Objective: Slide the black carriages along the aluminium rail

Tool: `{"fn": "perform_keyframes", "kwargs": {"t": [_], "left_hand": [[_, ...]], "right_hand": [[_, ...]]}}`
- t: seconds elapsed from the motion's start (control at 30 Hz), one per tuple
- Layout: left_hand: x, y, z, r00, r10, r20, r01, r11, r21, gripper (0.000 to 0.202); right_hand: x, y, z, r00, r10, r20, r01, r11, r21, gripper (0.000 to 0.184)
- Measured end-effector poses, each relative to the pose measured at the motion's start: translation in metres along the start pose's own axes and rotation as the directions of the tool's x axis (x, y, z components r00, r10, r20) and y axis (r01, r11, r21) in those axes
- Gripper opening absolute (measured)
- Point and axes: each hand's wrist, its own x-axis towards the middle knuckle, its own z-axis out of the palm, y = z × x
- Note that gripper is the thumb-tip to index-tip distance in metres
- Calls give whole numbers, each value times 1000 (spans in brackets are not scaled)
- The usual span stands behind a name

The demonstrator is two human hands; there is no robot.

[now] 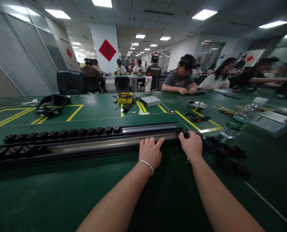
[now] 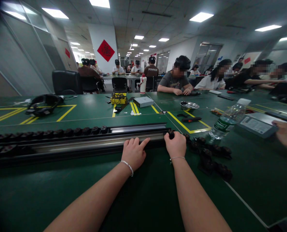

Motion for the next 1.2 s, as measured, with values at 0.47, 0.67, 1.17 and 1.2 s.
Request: {"fn": "perform_keyframes", "kwargs": {"t": [0.47, 0.67, 1.17, 1.2], "left_hand": [[0, 1, -3, 1000, -10, 26, 10, 1000, -3, 53], [0, 1, -2, 1000, -11, 9, 11, 1000, -5, 52], [0, 1, -2, 1000, -5, 13, 5, 1000, -3, 52], [0, 1, -1, 1000, 0, 10, 0, 1000, -5, 52]], "right_hand": [[0, -4, -4, 999, 26, 38, -26, 1000, -9, 34], [0, -4, -5, 999, 26, 47, -25, 999, -24, 34], [0, -2, -4, 999, 36, 18, -35, 998, -51, 38], [0, -3, -5, 998, 50, 24, -48, 997, -53, 38]]}}
